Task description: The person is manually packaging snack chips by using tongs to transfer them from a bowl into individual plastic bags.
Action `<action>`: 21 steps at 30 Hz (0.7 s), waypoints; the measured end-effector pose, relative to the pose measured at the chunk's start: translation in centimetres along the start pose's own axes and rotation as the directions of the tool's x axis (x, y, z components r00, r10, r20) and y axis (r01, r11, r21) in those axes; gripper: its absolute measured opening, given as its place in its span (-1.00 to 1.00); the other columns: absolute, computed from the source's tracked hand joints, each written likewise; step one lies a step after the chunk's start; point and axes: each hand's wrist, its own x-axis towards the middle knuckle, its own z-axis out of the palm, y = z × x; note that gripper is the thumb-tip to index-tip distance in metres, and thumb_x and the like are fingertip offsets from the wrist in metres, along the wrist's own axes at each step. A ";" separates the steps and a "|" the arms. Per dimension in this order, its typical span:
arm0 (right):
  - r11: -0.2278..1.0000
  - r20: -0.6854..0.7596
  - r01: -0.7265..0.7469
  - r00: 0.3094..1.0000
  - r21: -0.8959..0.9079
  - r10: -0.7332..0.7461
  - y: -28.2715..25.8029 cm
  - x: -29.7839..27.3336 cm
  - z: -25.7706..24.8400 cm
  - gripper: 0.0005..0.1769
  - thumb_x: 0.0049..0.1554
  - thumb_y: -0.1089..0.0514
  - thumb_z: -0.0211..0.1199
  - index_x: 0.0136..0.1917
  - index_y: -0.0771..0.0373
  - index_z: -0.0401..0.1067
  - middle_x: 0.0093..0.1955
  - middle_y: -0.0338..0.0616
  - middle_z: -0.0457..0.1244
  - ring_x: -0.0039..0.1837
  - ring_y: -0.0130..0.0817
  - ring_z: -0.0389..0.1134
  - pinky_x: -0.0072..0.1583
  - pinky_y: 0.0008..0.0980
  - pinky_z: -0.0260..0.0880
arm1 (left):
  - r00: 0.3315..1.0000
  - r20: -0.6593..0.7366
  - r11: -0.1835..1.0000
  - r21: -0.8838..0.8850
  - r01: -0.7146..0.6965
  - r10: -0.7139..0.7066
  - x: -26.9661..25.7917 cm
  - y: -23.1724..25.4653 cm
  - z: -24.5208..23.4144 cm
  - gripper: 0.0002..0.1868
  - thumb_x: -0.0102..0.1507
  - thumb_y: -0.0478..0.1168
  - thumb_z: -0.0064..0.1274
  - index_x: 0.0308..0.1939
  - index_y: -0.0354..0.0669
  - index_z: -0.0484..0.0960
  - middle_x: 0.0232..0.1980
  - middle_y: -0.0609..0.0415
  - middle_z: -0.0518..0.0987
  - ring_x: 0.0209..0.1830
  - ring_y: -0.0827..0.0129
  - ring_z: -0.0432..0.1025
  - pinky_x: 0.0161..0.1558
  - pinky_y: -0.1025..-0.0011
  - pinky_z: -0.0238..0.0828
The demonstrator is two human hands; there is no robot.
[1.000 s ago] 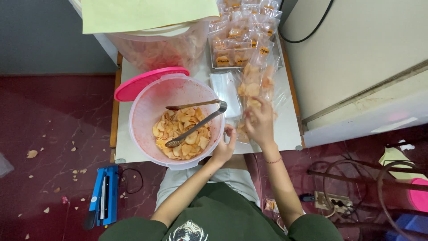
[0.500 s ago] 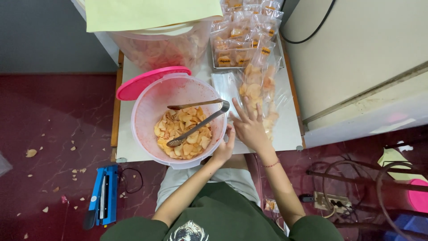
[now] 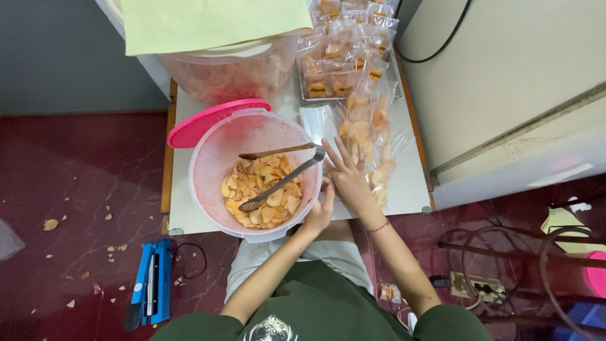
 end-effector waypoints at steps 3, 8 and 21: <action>0.999 -0.034 0.039 0.999 0.005 -0.038 0.1 -0.1 0.6 -0.66 0.20 -0.16 0.19 0.03 0.06 0.61 0.67 -0.33 0.07 0.73 -0.28 -0.13 0.61 0.22 -0.63 | 1.000 0.002 1.000 0.004 0.001 -0.001 0.0 0.0 0.0 -0.97 0.33 -0.32 0.06 -0.16 -0.17 0.56 -0.38 0.16 0.46 -0.36 0.44 0.42 -0.11 0.40 0.47; 0.998 -0.097 0.060 0.994 0.028 -0.057 0.7 -0.7 1.1 -0.81 0.13 -0.08 0.33 -0.21 0.00 0.61 0.44 -0.35 0.29 0.65 -0.31 0.04 0.62 0.27 -0.50 | 1.000 0.010 1.000 0.027 -0.014 0.014 0.2 0.9 0.0 -0.97 0.31 -0.35 0.05 -0.20 -0.14 0.57 -0.39 0.17 0.44 -0.37 0.44 0.40 -0.11 0.43 0.44; 0.997 -0.099 -0.022 0.995 0.074 0.030 0.3 -0.7 1.4 -0.86 0.09 0.02 0.40 -0.24 0.07 0.57 0.44 -0.27 0.29 0.63 -0.30 0.08 0.61 0.23 -0.50 | 0.999 0.020 1.000 0.004 -0.028 0.028 0.4 1.3 -0.2 -0.93 0.32 -0.35 0.02 -0.27 -0.14 0.54 -0.46 0.20 0.37 -0.42 0.47 0.34 -0.14 0.46 0.41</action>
